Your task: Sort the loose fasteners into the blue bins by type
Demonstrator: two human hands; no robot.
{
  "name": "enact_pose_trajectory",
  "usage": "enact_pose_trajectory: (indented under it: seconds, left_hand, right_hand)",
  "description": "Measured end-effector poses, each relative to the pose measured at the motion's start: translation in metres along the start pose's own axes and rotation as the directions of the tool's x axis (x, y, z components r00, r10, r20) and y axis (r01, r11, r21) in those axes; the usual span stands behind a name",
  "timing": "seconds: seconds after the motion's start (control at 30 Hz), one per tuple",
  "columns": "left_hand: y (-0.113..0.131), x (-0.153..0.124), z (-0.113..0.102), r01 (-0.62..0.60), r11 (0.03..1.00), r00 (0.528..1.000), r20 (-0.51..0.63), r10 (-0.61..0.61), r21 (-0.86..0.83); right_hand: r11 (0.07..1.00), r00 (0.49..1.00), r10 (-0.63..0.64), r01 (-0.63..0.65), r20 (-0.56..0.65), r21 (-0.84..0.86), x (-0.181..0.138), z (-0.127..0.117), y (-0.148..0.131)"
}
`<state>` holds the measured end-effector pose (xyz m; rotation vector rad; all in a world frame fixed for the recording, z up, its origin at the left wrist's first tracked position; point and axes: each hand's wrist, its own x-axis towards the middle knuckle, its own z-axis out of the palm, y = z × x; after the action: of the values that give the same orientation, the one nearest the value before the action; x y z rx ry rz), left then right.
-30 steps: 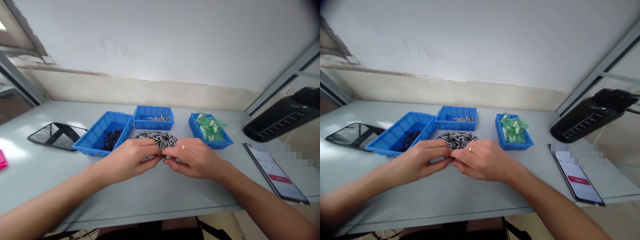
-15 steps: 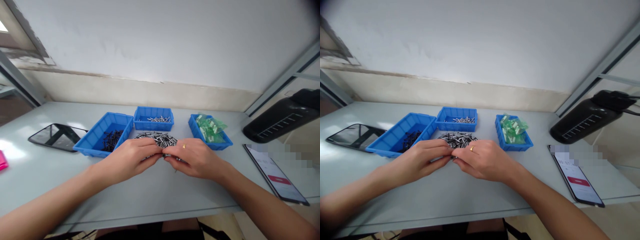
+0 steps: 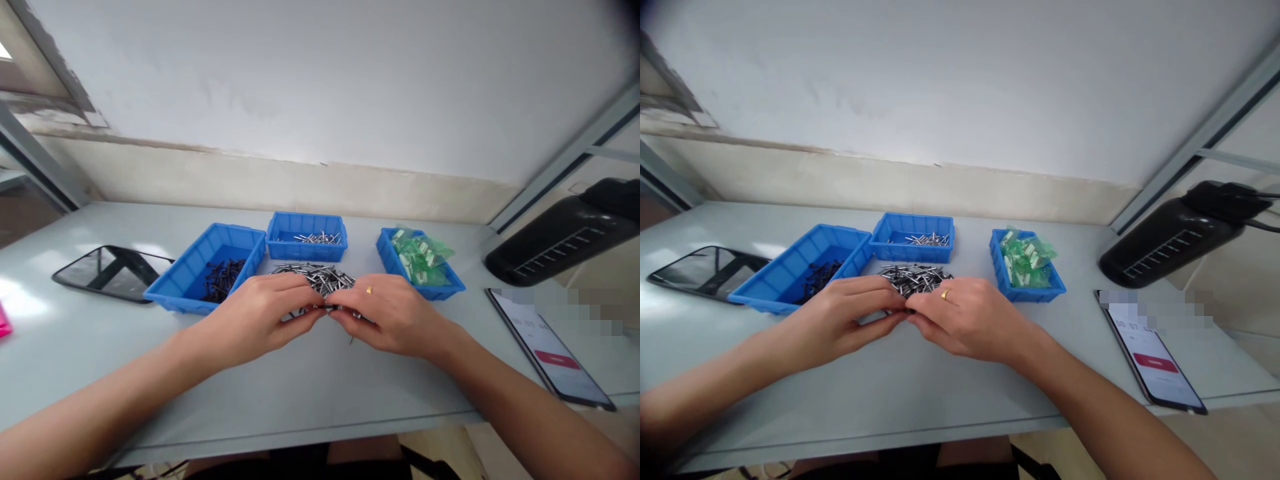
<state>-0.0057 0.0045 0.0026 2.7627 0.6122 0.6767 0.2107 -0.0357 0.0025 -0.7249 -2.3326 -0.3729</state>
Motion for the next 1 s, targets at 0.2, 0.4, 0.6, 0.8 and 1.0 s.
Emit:
enact_pose_trajectory:
  seconds: [0.2,0.4,0.6,0.8,1.0]
  left_hand:
    - [-0.0012,-0.0002,-0.0015,0.012,0.998,0.994,-0.105,-0.006,0.058]
    - [-0.0014,0.0015,-0.0006,-0.091,0.981,0.982,-0.15,0.117,0.171]
    - [0.0009,0.0011,-0.0012,-0.137,0.972,0.979,-0.126,0.163,0.189]
    - [0.0016,0.0016,-0.0025,-0.167,0.964,0.969,-0.144,0.199,0.209]
    - [0.0001,0.0007,-0.0011,-0.176,0.963,0.969,-0.139,0.206,0.202]
  right_hand:
    - [0.99,0.986,0.141,-0.139,0.086,-0.019,-0.0031,0.0029,0.0031]
    - [0.984,0.942,0.172,-0.178,0.287,-0.005,-0.0015,0.0077,0.0025]
    - [0.977,0.892,0.202,-0.215,0.404,-0.015,-0.0004,0.0074,0.0019]
    - [0.976,0.894,0.19,-0.215,0.405,0.016,-0.0019,0.0076,0.0028]
    - [0.98,0.892,0.178,-0.197,0.416,0.003,-0.0015,0.0083,0.002]
